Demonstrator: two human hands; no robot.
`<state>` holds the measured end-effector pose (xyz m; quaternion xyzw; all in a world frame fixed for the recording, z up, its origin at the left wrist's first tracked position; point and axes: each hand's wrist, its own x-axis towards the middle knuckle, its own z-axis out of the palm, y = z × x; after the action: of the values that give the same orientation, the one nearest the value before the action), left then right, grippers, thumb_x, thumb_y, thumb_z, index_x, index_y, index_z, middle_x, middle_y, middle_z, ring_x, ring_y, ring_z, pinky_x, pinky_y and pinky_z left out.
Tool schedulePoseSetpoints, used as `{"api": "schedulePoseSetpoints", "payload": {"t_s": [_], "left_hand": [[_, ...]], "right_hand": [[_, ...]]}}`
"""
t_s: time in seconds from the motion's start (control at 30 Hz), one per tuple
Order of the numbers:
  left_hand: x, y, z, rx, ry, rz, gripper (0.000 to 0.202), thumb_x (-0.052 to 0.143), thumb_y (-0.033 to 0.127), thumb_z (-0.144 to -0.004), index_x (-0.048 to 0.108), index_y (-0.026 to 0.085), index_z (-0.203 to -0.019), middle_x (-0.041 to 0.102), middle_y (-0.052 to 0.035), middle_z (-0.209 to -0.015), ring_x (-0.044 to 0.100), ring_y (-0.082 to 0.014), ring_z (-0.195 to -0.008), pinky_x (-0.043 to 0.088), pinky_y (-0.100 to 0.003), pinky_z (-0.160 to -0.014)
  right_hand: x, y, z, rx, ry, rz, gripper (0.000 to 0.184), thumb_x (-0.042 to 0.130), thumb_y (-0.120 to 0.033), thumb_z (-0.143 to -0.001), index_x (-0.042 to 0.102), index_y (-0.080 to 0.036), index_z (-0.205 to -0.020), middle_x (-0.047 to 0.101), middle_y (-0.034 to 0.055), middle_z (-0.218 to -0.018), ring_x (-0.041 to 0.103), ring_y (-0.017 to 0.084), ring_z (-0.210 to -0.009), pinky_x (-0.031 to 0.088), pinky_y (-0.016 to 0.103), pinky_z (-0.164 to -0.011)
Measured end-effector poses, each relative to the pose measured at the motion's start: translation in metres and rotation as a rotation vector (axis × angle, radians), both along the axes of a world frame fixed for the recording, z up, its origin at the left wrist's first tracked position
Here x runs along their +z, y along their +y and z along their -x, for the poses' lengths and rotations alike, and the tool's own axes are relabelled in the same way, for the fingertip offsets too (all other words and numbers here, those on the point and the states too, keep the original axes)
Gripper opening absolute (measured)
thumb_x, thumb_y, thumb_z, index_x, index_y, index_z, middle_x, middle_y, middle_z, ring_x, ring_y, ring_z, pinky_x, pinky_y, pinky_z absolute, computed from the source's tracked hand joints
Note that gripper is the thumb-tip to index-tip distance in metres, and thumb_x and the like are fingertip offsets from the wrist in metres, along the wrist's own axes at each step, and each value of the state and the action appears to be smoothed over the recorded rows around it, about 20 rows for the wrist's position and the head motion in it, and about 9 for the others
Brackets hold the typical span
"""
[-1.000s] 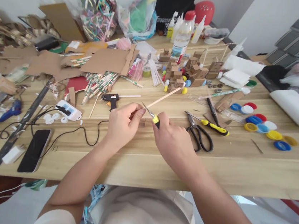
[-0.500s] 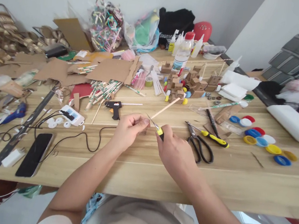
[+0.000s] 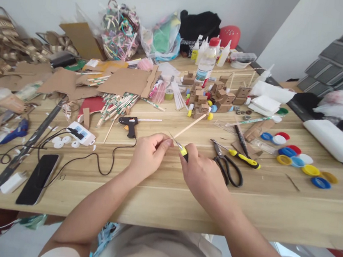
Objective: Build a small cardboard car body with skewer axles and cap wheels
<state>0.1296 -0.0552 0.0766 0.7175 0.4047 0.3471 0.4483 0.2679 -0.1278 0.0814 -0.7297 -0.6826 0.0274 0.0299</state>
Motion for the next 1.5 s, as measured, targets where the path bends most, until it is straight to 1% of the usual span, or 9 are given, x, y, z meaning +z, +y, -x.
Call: {"api": "schedulePoseSetpoints", "payload": {"t_s": [0.17,0.3,0.6,0.77,0.93,1.13,1.27,1.37,1.5], "left_hand": [[0.009,0.003,-0.003,-0.091,-0.181,0.229,0.043,0.066,0.057,-0.078,0.056,0.020,-0.059,0.036,0.0075,-0.048,0.028,-0.0080,-0.044,0.023,-0.025,-0.047],[0.011,0.003,-0.005,-0.120,-0.283,0.387,0.048,0.073,0.063,-0.070,0.056,0.019,-0.059,0.033,0.0093,-0.046,0.021,-0.0063,-0.043,0.018,-0.024,-0.045],[0.003,0.005,-0.002,-0.164,-0.317,0.612,0.047,0.081,0.059,-0.064,0.059,0.017,-0.062,0.036,0.0070,-0.049,0.022,-0.0058,-0.046,0.011,-0.022,-0.046],[-0.001,0.006,0.000,-0.201,-0.212,0.475,0.039,0.069,0.055,-0.077,0.058,0.019,-0.067,0.037,0.0076,-0.048,0.026,-0.0078,-0.045,0.019,-0.023,-0.046],[0.003,0.004,0.003,-0.102,-0.026,0.241,0.030,0.061,0.042,-0.085,0.054,0.020,-0.065,0.046,0.0054,-0.052,0.038,-0.0103,-0.050,0.029,-0.025,-0.053],[0.002,0.007,0.004,-0.206,-0.196,0.435,0.041,0.067,0.057,-0.079,0.057,0.019,-0.068,0.041,0.0071,-0.049,0.031,-0.0077,-0.045,0.024,-0.022,-0.047],[0.006,0.017,0.015,-0.137,-0.291,0.548,0.051,0.073,0.067,-0.072,0.052,0.021,-0.067,0.033,0.0104,-0.047,0.020,-0.0052,-0.041,0.014,-0.021,-0.042],[0.010,0.024,0.025,-0.096,-0.285,0.466,0.053,0.073,0.068,-0.072,0.051,0.021,-0.066,0.034,0.0101,-0.046,0.020,-0.0051,-0.041,0.015,-0.020,-0.041],[0.011,0.022,0.027,-0.116,-0.175,0.251,0.044,0.066,0.061,-0.080,0.061,0.019,-0.071,0.045,0.0058,-0.047,0.033,-0.0080,-0.044,0.025,-0.022,-0.045]], "right_hand": [[-0.003,0.000,-0.001,0.022,0.000,-0.073,0.006,0.051,-0.017,-0.097,0.051,-0.019,-0.091,0.072,0.0069,-0.064,0.068,0.020,-0.051,0.016,0.026,-0.044],[-0.006,0.000,-0.003,0.044,-0.027,-0.099,0.006,0.053,-0.015,-0.095,0.052,-0.019,-0.090,0.072,0.0066,-0.063,0.068,0.020,-0.050,0.016,0.025,-0.044],[-0.017,-0.002,-0.012,0.096,-0.053,-0.137,0.011,0.043,-0.017,-0.096,0.052,-0.019,-0.090,0.064,0.0034,-0.054,0.063,0.020,-0.044,0.013,0.026,-0.043],[-0.017,-0.003,-0.015,0.109,-0.042,-0.125,0.013,0.041,-0.016,-0.096,0.053,-0.019,-0.091,0.064,0.0036,-0.054,0.062,0.020,-0.044,0.015,0.027,-0.044],[-0.016,-0.004,-0.013,0.106,-0.040,-0.109,0.011,0.045,-0.016,-0.096,0.054,-0.019,-0.091,0.065,0.0033,-0.054,0.063,0.021,-0.045,0.015,0.027,-0.044],[-0.016,-0.001,-0.013,0.116,-0.051,-0.126,0.012,0.046,-0.014,-0.095,0.057,-0.018,-0.092,0.068,0.0049,-0.057,0.065,0.021,-0.047,0.018,0.026,-0.044],[-0.026,-0.009,-0.030,0.085,-0.061,-0.094,0.016,0.043,-0.016,-0.096,0.058,-0.017,-0.092,0.069,0.0065,-0.057,0.066,0.022,-0.047,0.020,0.025,-0.044],[-0.033,-0.021,-0.049,0.065,-0.054,-0.090,0.020,0.039,-0.021,-0.099,0.057,-0.020,-0.088,0.066,0.0056,-0.054,0.065,0.023,-0.047,0.023,0.025,-0.045],[-0.028,-0.021,-0.062,-0.044,-0.123,0.008,0.018,0.045,-0.026,-0.100,0.058,-0.021,-0.090,0.068,0.0069,-0.062,0.065,0.025,-0.050,0.023,0.024,-0.043]]}}
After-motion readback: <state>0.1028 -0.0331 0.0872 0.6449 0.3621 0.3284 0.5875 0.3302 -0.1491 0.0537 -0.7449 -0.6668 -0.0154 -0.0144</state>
